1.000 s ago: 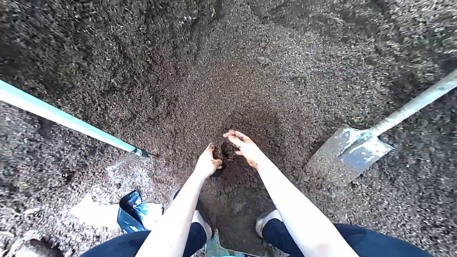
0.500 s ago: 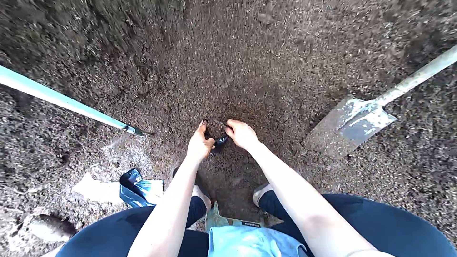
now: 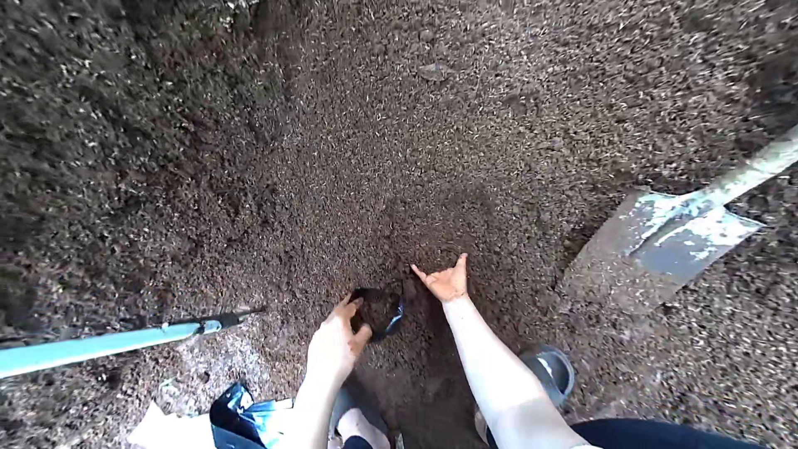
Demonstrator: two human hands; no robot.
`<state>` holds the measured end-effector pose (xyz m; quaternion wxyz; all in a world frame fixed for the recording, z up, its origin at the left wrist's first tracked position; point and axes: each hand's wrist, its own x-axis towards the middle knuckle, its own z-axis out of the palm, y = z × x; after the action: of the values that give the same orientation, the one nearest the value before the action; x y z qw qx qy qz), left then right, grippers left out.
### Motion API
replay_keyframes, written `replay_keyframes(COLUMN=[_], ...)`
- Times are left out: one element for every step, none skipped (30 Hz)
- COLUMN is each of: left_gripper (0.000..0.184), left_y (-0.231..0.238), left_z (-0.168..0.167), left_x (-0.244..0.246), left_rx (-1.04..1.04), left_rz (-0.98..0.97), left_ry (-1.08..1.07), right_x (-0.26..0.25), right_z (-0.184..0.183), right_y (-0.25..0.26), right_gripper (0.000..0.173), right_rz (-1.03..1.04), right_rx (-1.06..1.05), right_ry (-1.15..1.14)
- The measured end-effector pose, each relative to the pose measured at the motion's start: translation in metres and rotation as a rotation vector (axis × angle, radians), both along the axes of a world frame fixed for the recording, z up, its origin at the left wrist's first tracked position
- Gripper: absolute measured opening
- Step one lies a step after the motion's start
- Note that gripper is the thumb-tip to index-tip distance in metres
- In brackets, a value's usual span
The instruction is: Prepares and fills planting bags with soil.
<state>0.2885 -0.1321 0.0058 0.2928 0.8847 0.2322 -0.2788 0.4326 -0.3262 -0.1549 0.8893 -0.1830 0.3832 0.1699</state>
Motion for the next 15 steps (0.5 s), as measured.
replay_keyframes(left_gripper=[0.053,0.057,0.061,0.064,0.066,0.067,0.068,0.068,0.068,0.068,0.069,0.069,0.07,0.071,0.07], left_y=[0.0,-0.002,-0.004,-0.007,-0.008,-0.009,-0.009,-0.01,-0.011,-0.012,-0.013,-0.014,-0.015,-0.016,-0.018], left_z=[0.0,-0.001,-0.001,-0.001,-0.002,-0.004,-0.004,-0.003,-0.001,-0.001,0.0,0.0,0.0,0.001,0.002], left_x=[0.001,0.002,0.003,0.006,0.009,0.015,0.023,0.032,0.039,0.044,0.047,0.05,0.052,0.054,0.054], left_rx=[-0.043,-0.093,-0.144,-0.193,-0.232,-0.269,-0.303,-0.334,-0.355,-0.364,-0.37,-0.374,-0.377,-0.38,-0.383], left_rz=[0.018,0.039,0.052,0.064,0.083,0.106,0.132,0.154,0.164,0.164,0.166,0.168,0.173,0.179,0.189], left_ry=[0.012,0.003,-0.02,-0.049,-0.074,-0.084,-0.084,-0.072,-0.053,-0.04,-0.037,-0.036,-0.041,-0.044,-0.052], right_x=[0.014,0.029,0.044,0.055,0.059,0.057,0.054,0.051,0.047,0.041,0.036,0.031,0.028,0.023,0.017], right_z=[0.003,0.006,0.006,0.002,-0.003,-0.005,-0.001,0.007,0.018,0.03,0.041,0.051,0.061,0.071,0.083], right_y=[0.005,0.01,0.015,0.016,0.015,0.013,0.01,0.007,0.004,0.001,0.0,-0.001,-0.002,-0.001,0.001], right_gripper=[0.087,0.081,0.078,0.078,0.081,0.081,0.079,0.078,0.075,0.073,0.072,0.072,0.075,0.077,0.077], right_rz=[-0.027,-0.038,-0.035,-0.029,-0.018,0.003,0.031,0.058,0.094,0.143,0.2,0.265,0.33,0.39,0.455], right_rx=[0.037,0.051,0.068,0.095,0.12,0.13,0.12,0.107,0.078,0.064,0.079,0.118,0.18,0.243,0.273], right_ry=[-0.07,-0.137,-0.195,-0.242,-0.26,-0.269,-0.271,-0.256,-0.24,-0.24,-0.256,-0.287,-0.333,-0.364,-0.374])
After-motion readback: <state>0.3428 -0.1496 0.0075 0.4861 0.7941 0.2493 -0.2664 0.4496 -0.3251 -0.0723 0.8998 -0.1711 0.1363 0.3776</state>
